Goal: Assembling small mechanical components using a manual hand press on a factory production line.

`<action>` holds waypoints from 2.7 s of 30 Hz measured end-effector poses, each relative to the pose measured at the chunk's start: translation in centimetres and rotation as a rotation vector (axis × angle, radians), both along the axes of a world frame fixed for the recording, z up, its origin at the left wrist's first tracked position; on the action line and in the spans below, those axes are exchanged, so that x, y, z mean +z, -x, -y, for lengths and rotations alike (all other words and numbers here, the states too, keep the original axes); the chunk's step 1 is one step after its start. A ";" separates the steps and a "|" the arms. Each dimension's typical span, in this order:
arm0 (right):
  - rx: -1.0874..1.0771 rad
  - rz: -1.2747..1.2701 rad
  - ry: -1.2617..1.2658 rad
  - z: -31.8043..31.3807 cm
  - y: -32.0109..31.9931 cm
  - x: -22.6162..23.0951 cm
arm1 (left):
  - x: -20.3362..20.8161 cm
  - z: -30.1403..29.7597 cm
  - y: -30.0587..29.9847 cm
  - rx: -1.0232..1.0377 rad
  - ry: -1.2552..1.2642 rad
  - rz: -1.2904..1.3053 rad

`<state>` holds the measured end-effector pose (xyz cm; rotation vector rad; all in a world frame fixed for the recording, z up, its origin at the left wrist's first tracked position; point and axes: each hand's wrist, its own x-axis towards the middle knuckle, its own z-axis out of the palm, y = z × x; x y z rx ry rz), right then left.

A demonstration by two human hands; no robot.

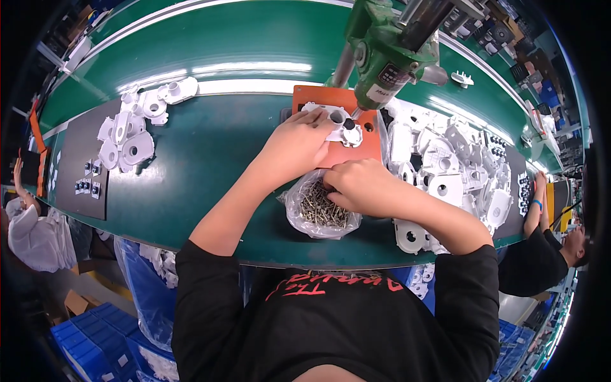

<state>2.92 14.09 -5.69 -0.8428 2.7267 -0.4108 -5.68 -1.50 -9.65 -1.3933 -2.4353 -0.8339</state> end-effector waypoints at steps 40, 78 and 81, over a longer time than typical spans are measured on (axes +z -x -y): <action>-0.028 0.131 0.096 -0.4 0.7 -0.5 | 0.1 0.0 -0.1 0.029 0.021 -0.037; -0.034 0.103 0.123 -0.5 0.6 -0.8 | -0.4 -0.1 0.1 0.045 0.031 0.061; -0.035 0.103 0.122 -0.5 0.5 -0.7 | -0.5 -0.1 0.1 0.046 0.028 0.075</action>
